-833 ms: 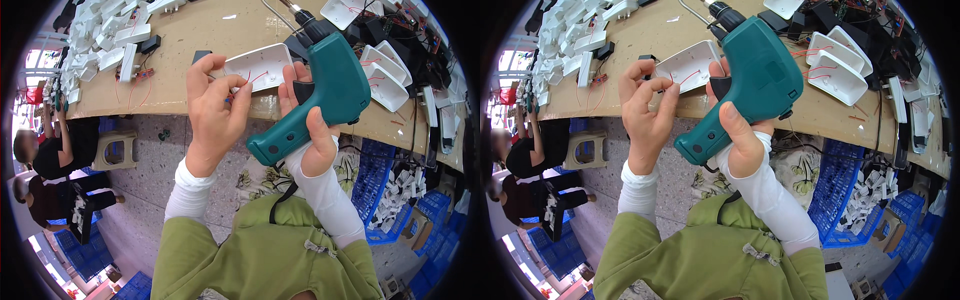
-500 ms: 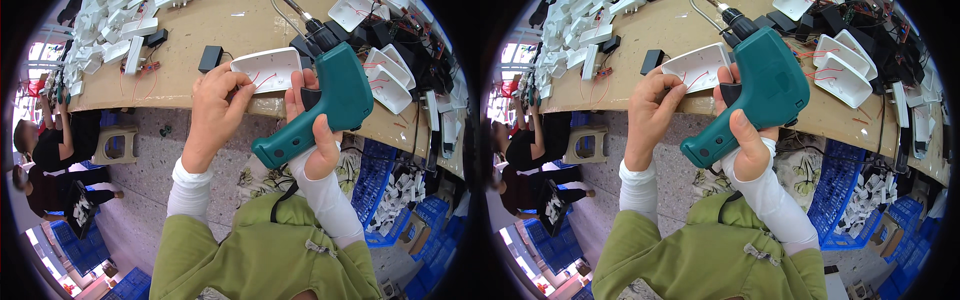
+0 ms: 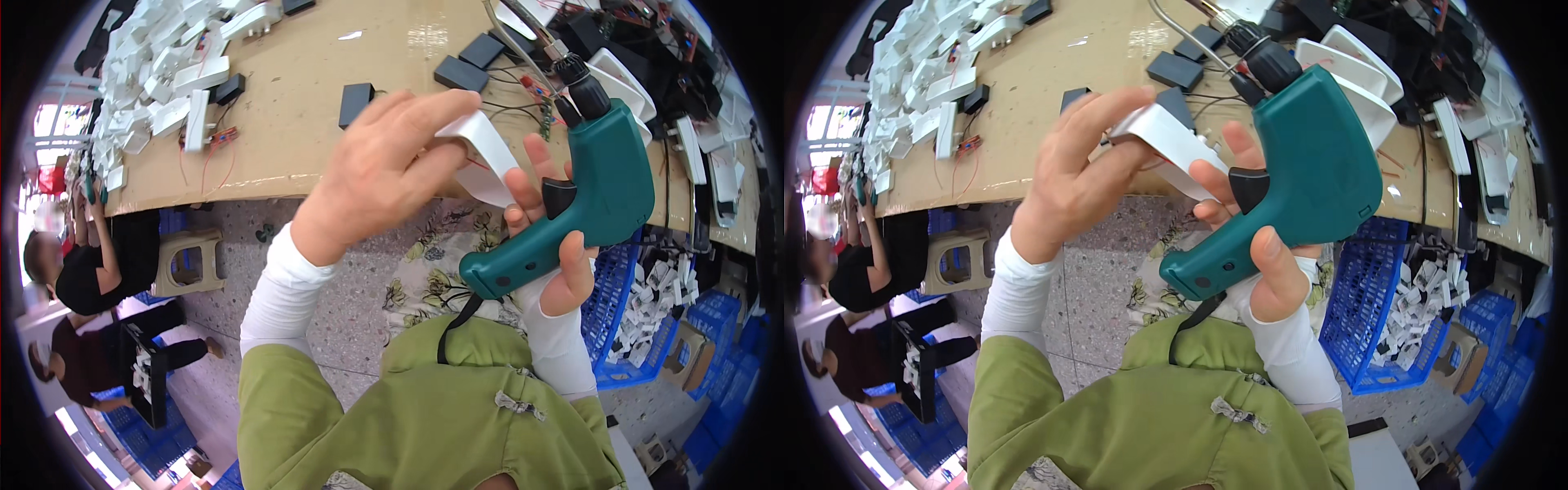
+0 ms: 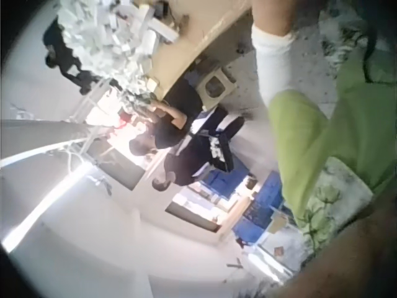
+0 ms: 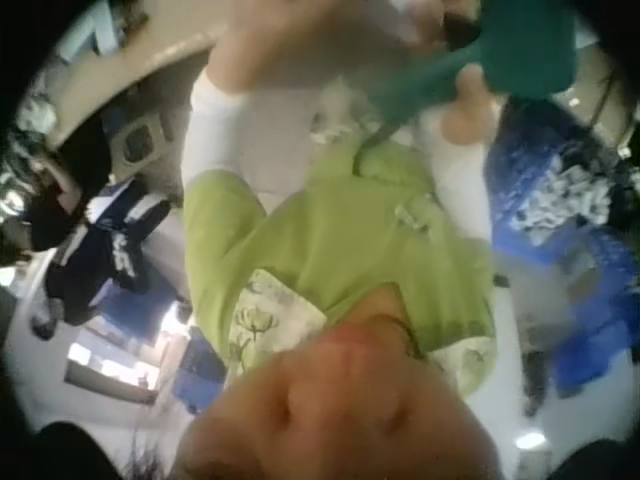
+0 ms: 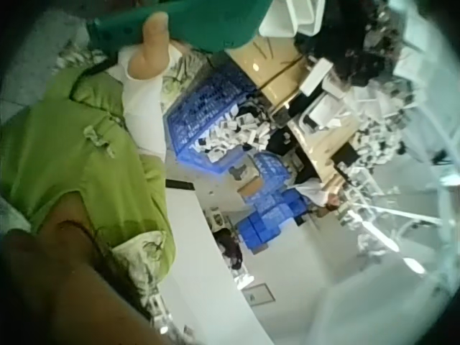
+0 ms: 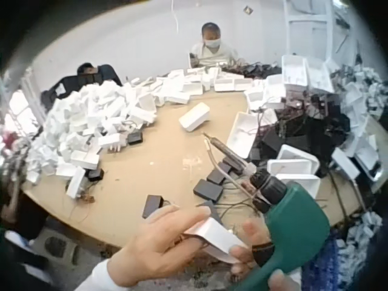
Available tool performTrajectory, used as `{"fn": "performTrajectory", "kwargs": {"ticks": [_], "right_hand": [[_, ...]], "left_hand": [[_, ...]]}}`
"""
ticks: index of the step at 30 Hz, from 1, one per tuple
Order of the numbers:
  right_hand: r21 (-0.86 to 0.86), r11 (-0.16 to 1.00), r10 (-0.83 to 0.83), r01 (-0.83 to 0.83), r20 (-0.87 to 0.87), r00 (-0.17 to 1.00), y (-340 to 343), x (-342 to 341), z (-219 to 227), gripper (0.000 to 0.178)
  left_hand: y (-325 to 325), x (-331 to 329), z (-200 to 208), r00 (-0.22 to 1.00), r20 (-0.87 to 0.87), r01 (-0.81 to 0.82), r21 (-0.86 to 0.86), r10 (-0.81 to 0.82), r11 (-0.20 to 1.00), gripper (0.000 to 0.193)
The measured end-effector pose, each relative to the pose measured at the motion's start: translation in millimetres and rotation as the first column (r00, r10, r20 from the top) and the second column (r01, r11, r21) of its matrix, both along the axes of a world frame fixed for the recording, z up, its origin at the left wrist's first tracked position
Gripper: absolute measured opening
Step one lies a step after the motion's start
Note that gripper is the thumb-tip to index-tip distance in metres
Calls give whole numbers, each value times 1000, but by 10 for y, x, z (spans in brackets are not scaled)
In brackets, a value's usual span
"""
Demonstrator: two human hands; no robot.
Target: Soldering internal wiring and components into plastic device housings using a soldering gun.
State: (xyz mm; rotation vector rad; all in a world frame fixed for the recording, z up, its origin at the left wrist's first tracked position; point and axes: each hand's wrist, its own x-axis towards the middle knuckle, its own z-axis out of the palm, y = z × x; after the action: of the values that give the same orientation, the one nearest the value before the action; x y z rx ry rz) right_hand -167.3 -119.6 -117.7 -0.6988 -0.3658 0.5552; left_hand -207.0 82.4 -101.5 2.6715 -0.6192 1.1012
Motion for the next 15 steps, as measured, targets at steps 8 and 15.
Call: {"fn": "performTrajectory", "kwargs": {"ticks": [8, 15], "right_hand": [[-15, 995, -98, 98, -47, 994, -154, 172, -182, 67], [16, 978, -204, 206, -89, 975, -184, 90, -207, 71]], "left_hand": [[-485, 248, -241, 990, 87, 139, -631, -109, 763, 10], [-457, 349, -161, 990, 98, 130, -416, -98, 900, 15]]}}
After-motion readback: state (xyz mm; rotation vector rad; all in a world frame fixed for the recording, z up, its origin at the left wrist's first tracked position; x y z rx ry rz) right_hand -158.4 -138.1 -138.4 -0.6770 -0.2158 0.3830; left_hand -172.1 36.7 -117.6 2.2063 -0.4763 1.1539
